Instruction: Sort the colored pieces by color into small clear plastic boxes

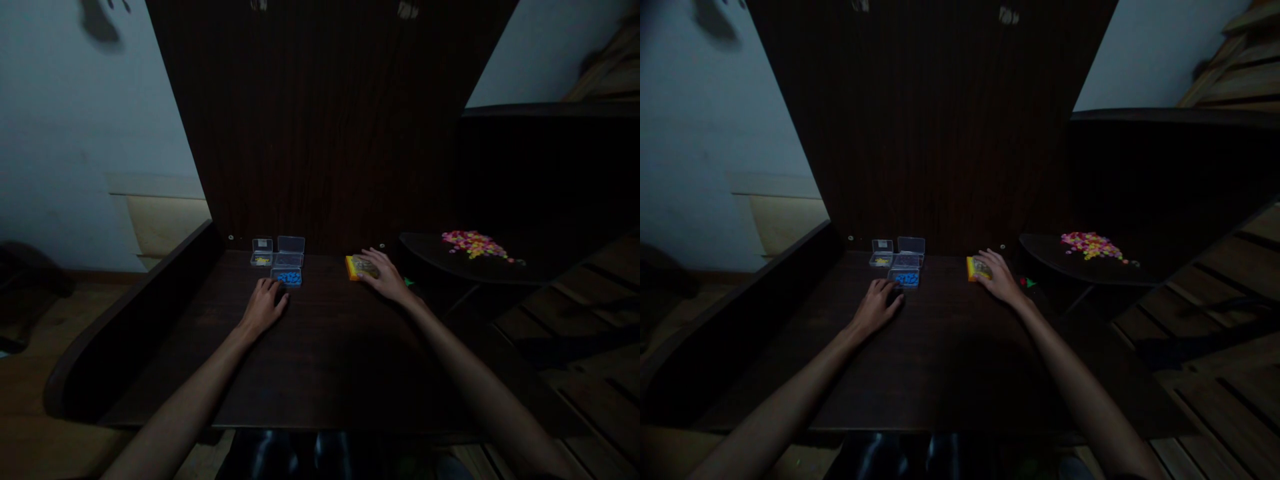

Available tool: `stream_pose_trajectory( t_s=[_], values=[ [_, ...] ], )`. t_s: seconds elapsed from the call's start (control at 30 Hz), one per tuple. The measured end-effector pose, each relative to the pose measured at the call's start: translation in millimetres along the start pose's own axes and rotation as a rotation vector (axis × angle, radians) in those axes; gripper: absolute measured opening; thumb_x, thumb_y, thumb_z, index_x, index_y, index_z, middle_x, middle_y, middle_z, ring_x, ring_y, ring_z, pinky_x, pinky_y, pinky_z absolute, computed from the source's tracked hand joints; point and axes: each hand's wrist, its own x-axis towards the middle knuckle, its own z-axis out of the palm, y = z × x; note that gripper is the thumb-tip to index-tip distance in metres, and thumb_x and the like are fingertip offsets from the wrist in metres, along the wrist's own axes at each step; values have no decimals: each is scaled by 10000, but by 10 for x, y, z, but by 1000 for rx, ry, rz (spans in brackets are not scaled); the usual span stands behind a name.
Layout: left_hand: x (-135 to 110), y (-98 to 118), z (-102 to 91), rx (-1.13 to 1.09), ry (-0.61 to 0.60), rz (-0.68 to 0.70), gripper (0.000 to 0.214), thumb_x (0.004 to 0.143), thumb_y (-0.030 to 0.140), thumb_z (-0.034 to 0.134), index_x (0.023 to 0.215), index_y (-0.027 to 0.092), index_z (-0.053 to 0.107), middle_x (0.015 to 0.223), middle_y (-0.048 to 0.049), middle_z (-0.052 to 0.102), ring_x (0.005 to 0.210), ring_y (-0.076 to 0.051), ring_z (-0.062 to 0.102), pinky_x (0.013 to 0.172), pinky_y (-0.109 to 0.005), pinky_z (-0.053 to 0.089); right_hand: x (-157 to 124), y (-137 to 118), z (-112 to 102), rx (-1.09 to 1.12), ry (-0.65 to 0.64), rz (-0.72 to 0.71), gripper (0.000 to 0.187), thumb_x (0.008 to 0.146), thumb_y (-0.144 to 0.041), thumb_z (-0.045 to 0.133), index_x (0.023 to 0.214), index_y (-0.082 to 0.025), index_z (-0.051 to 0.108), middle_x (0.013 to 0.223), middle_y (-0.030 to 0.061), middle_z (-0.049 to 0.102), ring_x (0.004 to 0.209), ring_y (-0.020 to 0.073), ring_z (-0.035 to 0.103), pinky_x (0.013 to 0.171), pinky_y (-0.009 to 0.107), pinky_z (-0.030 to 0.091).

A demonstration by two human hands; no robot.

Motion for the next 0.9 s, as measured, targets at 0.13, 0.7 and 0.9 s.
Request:
stream_pose_trajectory(
  t_s=[0.13, 0.7, 0.9],
  values=[
    [-19, 23, 9, -19, -5, 23, 285, 898, 334, 502, 1097, 171, 626, 1099, -129, 592, 1124, -310, 474, 986, -512, 474, -74, -328, 156, 72, -12, -61, 438, 855, -375, 622, 1272, -245, 585, 1370, 104, 548, 1324, 286, 442, 1110, 566, 316],
    [-230, 523, 59, -190, -163, 226, 295, 900, 308, 548, 1157, 187, 629, 1095, -96, 615, 1077, -254, 516, 957, -434, 505, -300, -716, 708, 593, -165, 109, 1083, 654, -323, 829, 1523, -259, 186, 1422, 170, 466, 1242, 288, 531, 1017, 492, 470],
    [-204, 472, 66, -267, -66, 121, 590, 805, 235, 655, 1351, 191, 436, 1198, -102, 516, 1126, -240, 524, 1000, -421, 493, -365, -695, 680, 597, -196, 91, 895, 681, -324, 813, 1443, -279, 347, 1419, 118, 477, 1193, 253, 568, 1002, 449, 498]
  ],
)
